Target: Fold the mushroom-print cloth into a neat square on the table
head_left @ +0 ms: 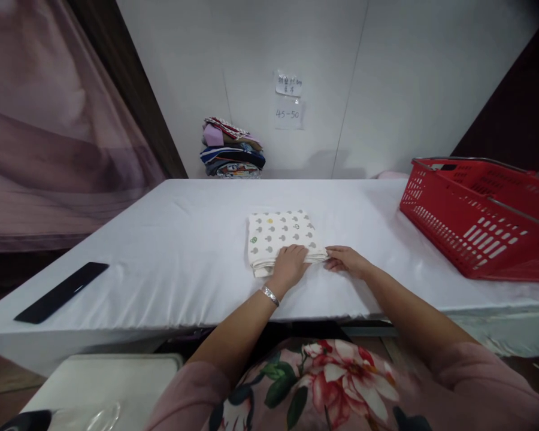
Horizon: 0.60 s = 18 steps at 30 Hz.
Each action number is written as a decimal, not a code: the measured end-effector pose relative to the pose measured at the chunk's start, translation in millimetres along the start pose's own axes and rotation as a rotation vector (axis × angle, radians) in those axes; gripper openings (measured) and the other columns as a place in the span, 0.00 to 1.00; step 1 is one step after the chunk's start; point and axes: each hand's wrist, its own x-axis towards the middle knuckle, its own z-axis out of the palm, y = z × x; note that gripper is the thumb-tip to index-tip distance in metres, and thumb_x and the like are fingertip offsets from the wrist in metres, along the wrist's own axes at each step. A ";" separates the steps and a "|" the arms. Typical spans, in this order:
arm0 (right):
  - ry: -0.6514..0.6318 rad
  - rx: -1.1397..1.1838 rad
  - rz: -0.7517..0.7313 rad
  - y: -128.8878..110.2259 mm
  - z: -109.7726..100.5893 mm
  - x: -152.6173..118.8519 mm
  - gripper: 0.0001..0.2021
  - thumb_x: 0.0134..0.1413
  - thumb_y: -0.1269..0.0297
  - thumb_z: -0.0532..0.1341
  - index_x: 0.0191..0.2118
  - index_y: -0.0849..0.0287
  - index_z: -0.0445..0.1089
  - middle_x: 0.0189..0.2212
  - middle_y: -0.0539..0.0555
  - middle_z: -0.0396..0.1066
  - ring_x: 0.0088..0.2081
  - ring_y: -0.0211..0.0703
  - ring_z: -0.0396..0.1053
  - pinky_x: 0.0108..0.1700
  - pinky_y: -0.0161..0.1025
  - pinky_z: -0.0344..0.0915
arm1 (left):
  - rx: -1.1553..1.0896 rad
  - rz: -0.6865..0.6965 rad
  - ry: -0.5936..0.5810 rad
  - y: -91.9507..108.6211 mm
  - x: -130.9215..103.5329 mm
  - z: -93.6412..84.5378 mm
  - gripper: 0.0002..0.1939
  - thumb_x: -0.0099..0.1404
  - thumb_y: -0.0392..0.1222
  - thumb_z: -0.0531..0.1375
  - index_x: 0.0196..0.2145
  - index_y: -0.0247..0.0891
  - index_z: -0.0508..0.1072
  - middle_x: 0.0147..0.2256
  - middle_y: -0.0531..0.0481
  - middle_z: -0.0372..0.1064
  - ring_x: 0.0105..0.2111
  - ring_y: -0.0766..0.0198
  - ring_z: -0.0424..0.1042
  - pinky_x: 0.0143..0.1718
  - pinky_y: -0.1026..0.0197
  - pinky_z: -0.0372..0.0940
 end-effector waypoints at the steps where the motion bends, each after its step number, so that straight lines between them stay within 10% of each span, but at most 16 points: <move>1: -0.003 0.003 0.000 0.0 0.8 0.3 0.09 0.56 0.65 0.61 0.42 0.61 0.69 0.30 0.55 0.75 0.24 0.35 0.72 0.24 0.30 0.69 | -0.011 -0.030 0.006 0.9 0.9 -0.6 0.11 0.65 0.43 0.55 0.44 0.38 0.67 0.45 0.46 0.69 0.47 0.56 0.65 0.46 0.54 0.57; 6: 0.056 -0.001 -0.012 -0.4 6.2 -1.2 0.11 0.55 0.70 0.60 0.45 0.62 0.66 0.24 0.52 0.73 0.21 0.35 0.70 0.21 0.29 0.66 | -0.009 -0.212 0.030 11.7 4.4 3.9 0.06 0.65 0.42 0.54 0.37 0.39 0.68 0.37 0.47 0.71 0.42 0.57 0.67 0.43 0.54 0.59; 18: 0.222 -0.121 -0.153 6.0 9.5 -7.8 0.15 0.49 0.65 0.61 0.44 0.60 0.66 0.24 0.51 0.71 0.23 0.37 0.68 0.19 0.31 0.59 | -0.009 -0.122 0.082 19.7 -7.3 25.1 0.21 0.62 0.47 0.58 0.52 0.39 0.64 0.54 0.44 0.64 0.56 0.53 0.58 0.57 0.46 0.50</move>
